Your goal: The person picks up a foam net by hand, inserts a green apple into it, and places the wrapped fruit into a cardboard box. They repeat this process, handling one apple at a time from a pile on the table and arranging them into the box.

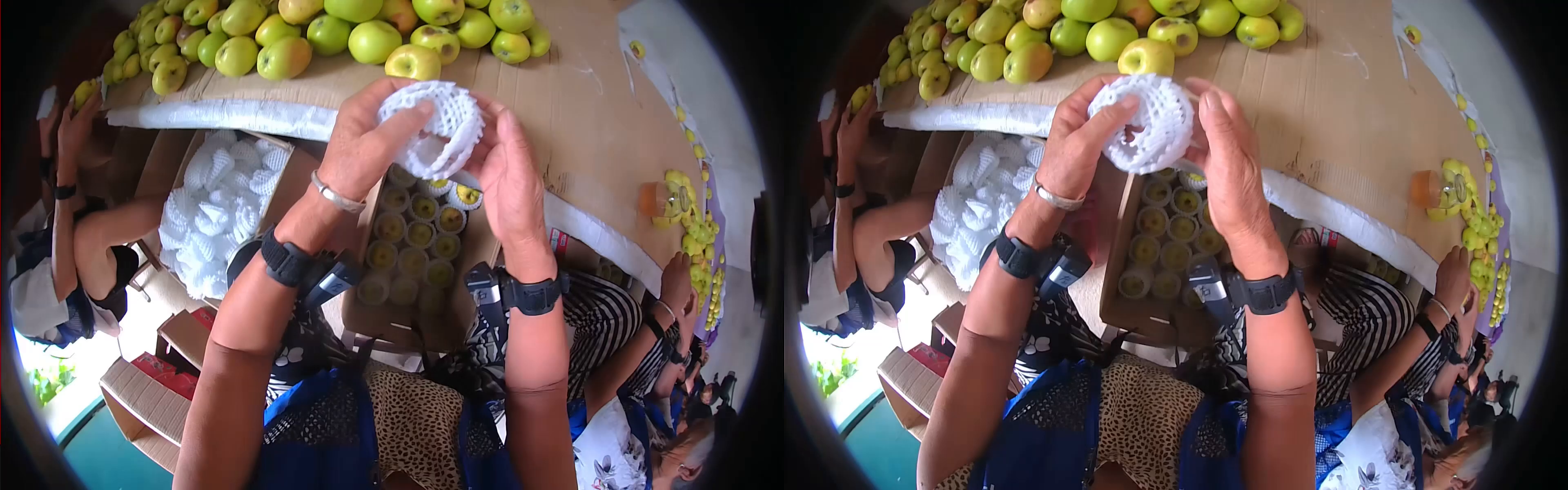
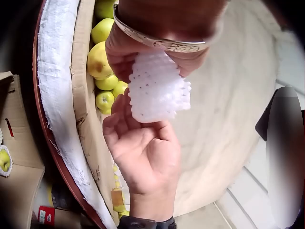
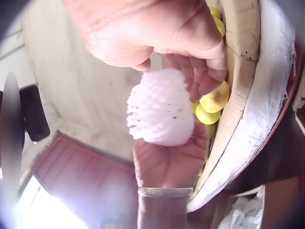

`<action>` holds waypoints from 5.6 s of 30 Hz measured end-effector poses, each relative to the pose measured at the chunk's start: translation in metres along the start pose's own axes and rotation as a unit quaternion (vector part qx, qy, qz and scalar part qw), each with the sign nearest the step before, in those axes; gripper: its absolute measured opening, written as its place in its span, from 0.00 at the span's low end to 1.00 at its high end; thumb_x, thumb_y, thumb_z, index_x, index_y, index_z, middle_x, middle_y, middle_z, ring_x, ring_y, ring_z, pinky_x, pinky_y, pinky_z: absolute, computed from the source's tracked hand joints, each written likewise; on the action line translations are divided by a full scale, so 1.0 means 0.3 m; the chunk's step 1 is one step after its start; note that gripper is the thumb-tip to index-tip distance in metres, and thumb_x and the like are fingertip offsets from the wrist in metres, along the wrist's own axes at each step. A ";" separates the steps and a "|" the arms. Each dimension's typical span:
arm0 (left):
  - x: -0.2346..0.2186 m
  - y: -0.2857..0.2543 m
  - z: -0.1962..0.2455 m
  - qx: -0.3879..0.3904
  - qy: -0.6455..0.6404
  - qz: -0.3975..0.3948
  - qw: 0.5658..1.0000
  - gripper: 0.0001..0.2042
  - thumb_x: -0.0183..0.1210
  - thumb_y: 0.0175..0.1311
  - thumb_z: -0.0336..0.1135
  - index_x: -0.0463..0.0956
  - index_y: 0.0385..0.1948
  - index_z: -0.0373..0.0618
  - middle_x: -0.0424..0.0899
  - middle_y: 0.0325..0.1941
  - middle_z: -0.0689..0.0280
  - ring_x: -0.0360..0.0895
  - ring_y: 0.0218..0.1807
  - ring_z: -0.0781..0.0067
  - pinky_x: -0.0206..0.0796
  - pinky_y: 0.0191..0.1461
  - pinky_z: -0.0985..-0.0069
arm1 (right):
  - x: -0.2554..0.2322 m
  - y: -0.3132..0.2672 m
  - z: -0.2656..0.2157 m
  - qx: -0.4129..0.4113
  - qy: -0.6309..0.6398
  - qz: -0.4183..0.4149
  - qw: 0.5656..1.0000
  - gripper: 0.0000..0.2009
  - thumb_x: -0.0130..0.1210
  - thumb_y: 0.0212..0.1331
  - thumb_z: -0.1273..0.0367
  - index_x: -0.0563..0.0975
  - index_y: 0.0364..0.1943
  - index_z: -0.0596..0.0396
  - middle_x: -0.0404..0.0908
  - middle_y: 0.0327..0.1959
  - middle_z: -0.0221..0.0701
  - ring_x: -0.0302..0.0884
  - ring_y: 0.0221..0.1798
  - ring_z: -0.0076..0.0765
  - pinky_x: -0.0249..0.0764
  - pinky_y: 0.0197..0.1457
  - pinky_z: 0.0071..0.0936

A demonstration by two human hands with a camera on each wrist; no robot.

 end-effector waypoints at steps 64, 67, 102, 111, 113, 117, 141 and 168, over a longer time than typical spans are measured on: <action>0.064 -0.077 0.155 0.250 0.331 -0.040 0.909 0.11 0.54 0.41 0.24 0.71 0.30 0.43 0.79 0.32 0.61 0.73 0.39 0.58 0.61 0.49 0.69 | -0.010 -0.005 -0.106 -0.097 -0.173 -0.023 0.980 0.21 0.50 0.53 0.76 0.66 0.54 0.60 0.74 0.47 0.38 0.69 0.52 0.26 0.67 0.52 0.24; 0.099 -0.093 0.180 0.283 0.351 -0.047 0.891 0.10 0.54 0.39 0.23 0.71 0.28 0.44 0.79 0.32 0.63 0.73 0.41 0.58 0.61 0.50 0.67 | -0.026 0.009 -0.042 -0.077 -0.214 -0.013 0.974 0.17 0.50 0.53 0.77 0.69 0.50 0.62 0.77 0.42 0.34 0.73 0.45 0.25 0.68 0.50 0.22; 0.094 -0.087 0.209 0.303 0.481 0.018 0.822 0.06 0.58 0.40 0.30 0.75 0.24 0.47 0.79 0.38 0.59 0.65 0.60 0.49 0.43 0.64 0.49 | 0.068 -0.055 -0.149 -0.234 -0.316 -0.015 0.919 0.23 0.56 0.47 0.73 0.67 0.51 0.58 0.71 0.51 0.38 0.70 0.52 0.34 0.66 0.53 0.29; 0.171 -0.123 0.219 0.347 0.500 -0.086 0.789 0.03 0.54 0.36 0.29 0.72 0.16 0.49 0.79 0.37 0.70 0.65 0.61 0.54 0.40 0.66 0.50 | -0.044 -0.013 -0.069 -0.094 -0.131 0.043 0.986 0.06 0.49 0.58 0.71 0.74 0.35 0.60 0.76 0.28 0.23 0.69 0.30 0.12 0.66 0.32 0.15; 0.183 -0.134 0.227 0.356 0.479 -0.090 0.798 0.03 0.54 0.36 0.29 0.71 0.16 0.48 0.79 0.37 0.70 0.67 0.59 0.56 0.43 0.66 0.51 | -0.051 0.002 -0.038 -0.058 0.002 0.042 0.997 0.06 0.49 0.59 0.70 0.74 0.34 0.59 0.76 0.28 0.22 0.69 0.29 0.12 0.66 0.33 0.14; 0.200 -0.179 0.247 0.403 0.430 -0.098 0.802 0.04 0.55 0.36 0.27 0.69 0.16 0.47 0.79 0.39 0.69 0.72 0.54 0.60 0.51 0.63 0.53 | -0.048 0.011 0.067 0.110 0.288 0.064 0.949 0.10 0.47 0.60 0.64 0.74 0.37 0.55 0.78 0.33 0.25 0.74 0.37 0.22 0.70 0.43 0.24; 0.121 -0.148 0.265 0.330 0.202 -0.137 0.912 0.02 0.50 0.38 0.25 0.67 0.17 0.41 0.78 0.26 0.61 0.79 0.37 0.57 0.67 0.51 0.61 | 0.066 -0.023 0.052 0.087 -0.060 -0.123 0.987 0.07 0.48 0.60 0.71 0.76 0.32 0.60 0.74 0.27 0.19 0.67 0.31 0.14 0.66 0.36 0.16; -0.185 -0.046 0.048 0.005 -0.205 0.144 0.968 0.03 0.52 0.58 0.27 0.72 0.32 0.41 0.78 0.31 0.68 0.74 0.31 0.82 0.67 0.36 0.84 | 0.140 0.000 0.109 0.099 0.235 -0.126 0.959 0.27 0.48 0.60 0.55 0.62 0.59 0.55 0.70 0.53 0.35 0.67 0.55 0.34 0.61 0.59 0.35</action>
Point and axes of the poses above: each hand's wrist, its own y-axis towards the middle knuckle, its own x-axis out of the palm, z = x × y, the point moved 10 cm from there along y, towards the middle knuckle
